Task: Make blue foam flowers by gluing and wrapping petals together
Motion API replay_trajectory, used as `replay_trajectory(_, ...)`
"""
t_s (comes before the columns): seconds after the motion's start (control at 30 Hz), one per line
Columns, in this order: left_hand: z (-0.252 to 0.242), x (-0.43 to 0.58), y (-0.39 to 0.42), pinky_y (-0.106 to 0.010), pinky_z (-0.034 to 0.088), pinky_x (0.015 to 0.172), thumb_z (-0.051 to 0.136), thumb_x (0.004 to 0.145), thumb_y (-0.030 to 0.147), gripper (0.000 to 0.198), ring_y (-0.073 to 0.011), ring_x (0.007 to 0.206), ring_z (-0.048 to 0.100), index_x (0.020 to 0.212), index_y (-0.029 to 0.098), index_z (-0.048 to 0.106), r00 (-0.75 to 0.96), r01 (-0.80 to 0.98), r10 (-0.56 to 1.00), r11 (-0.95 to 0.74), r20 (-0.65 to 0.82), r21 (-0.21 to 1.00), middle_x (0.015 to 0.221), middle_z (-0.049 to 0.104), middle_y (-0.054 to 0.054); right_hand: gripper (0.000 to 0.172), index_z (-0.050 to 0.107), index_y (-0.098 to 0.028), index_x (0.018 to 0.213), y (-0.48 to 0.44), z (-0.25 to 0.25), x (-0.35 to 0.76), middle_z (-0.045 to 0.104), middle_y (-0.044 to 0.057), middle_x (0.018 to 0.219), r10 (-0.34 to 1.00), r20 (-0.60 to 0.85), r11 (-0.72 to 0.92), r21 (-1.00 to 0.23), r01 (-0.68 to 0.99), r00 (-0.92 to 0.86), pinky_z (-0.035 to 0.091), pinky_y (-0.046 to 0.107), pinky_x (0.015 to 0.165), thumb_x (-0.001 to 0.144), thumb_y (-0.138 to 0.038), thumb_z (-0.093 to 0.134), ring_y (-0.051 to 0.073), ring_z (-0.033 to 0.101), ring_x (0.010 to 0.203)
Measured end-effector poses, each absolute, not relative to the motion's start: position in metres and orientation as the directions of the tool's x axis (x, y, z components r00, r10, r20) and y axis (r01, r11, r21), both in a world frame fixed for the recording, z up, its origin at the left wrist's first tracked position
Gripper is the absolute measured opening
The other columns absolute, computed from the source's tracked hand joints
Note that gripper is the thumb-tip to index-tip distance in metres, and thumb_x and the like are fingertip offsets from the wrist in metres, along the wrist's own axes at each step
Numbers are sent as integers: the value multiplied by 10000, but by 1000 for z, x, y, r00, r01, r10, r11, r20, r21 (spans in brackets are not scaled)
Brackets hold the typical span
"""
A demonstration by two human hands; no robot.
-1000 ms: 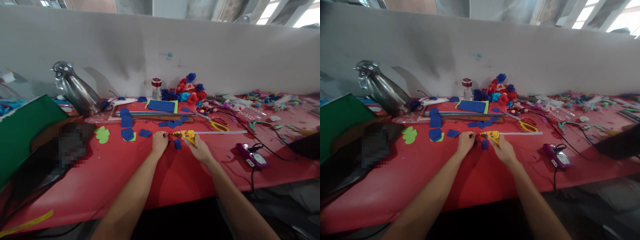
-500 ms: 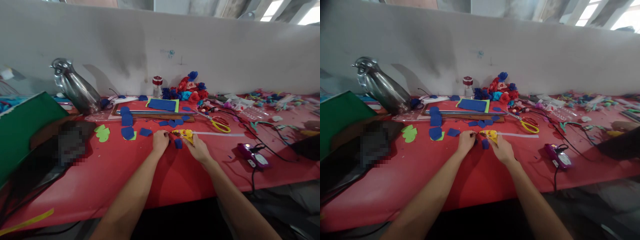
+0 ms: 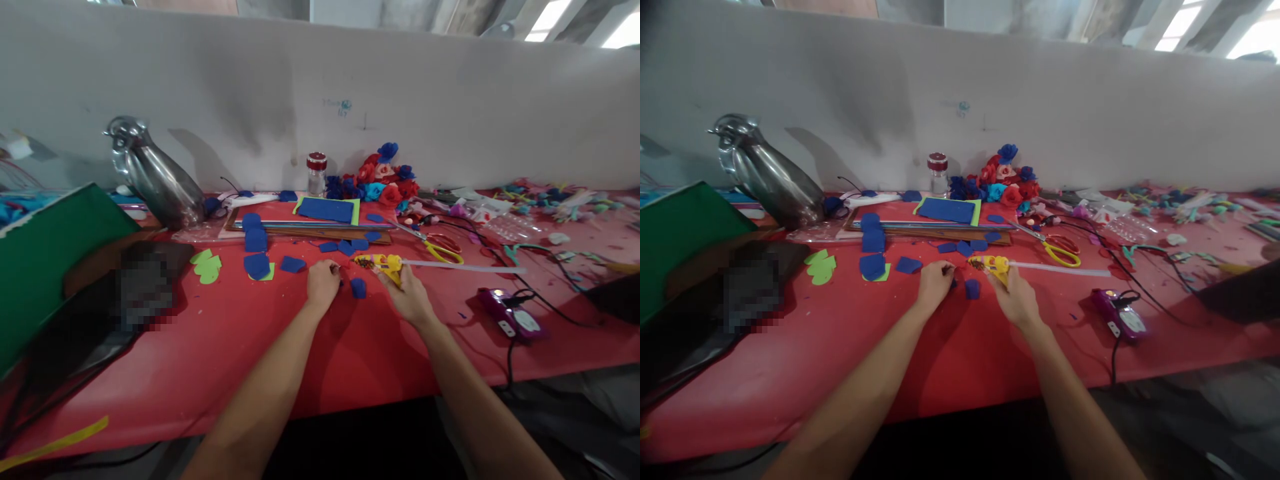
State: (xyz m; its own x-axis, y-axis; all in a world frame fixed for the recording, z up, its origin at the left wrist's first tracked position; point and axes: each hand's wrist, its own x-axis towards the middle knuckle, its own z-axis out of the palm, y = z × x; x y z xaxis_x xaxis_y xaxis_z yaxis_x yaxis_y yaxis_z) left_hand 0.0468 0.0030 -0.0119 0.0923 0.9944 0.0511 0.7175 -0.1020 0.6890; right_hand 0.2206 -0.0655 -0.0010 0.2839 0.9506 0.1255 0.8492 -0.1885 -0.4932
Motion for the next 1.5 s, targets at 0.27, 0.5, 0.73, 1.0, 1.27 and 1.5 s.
replay_trajectory(0.27, -10, 47, 2, -248, 463, 822, 506, 823, 141, 241, -169, 883, 659, 897, 178, 732, 90, 720, 994, -107, 61, 685, 956, 738, -81, 289, 467, -211, 1015, -61, -1, 215, 688, 124, 949, 969, 37, -202, -440, 875, 243, 376, 280, 623, 889, -466, 419, 279, 651, 895)
replay_trajectory(0.5, -11, 47, 2, -246, 467, 817, 505, 823, 138, 243, -165, 868, 656, 891, 179, 734, 88, 719, 994, -112, 70, 686, 923, 738, -78, 318, 471, -224, 1015, -58, -2, 219, 691, 114, 960, 958, 82, -209, -455, 866, 274, 385, 282, 621, 889, -508, 404, 273, 651, 902)
replay_trajectory(0.73, -11, 46, 2, -258, 468, 823, 502, 825, 143, 238, -174, 876, 661, 894, 168, 728, 94, 711, 994, -104, 52, 696, 954, 736, -90, 319, 463, -214, 1022, -59, 0, 220, 690, 124, 961, 957, 66, -233, -401, 886, 282, 374, 283, 600, 893, -499, 399, 281, 654, 890)
replay_trajectory(1.0, -12, 47, 3, -249, 466, 829, 505, 818, 130, 241, -164, 874, 661, 894, 176, 729, 91, 706, 994, -111, 66, 700, 952, 735, -86, 364, 484, -204, 1059, -58, -1, 219, 690, 127, 934, 959, 42, -237, -422, 875, 280, 387, 294, 610, 885, -514, 406, 286, 655, 871)
replay_trajectory(1.27, -10, 47, 2, -258, 467, 810, 500, 822, 134, 245, -174, 872, 660, 908, 159, 728, 104, 717, 993, -117, 61, 687, 950, 734, -95, 334, 486, -195, 1061, -59, 6, 214, 693, 117, 917, 959, 44, -231, -444, 866, 279, 381, 288, 636, 881, -470, 430, 279, 656, 865)
replay_trajectory(1.5, -10, 47, 2, -254, 461, 806, 498, 823, 134, 250, -175, 883, 658, 910, 174, 729, 97, 731, 994, -110, 57, 674, 957, 734, -88, 363, 477, -195, 1083, -58, 5, 214, 692, 137, 950, 957, 59, -223, -477, 850, 284, 393, 309, 661, 878, -489, 421, 299, 648, 901)
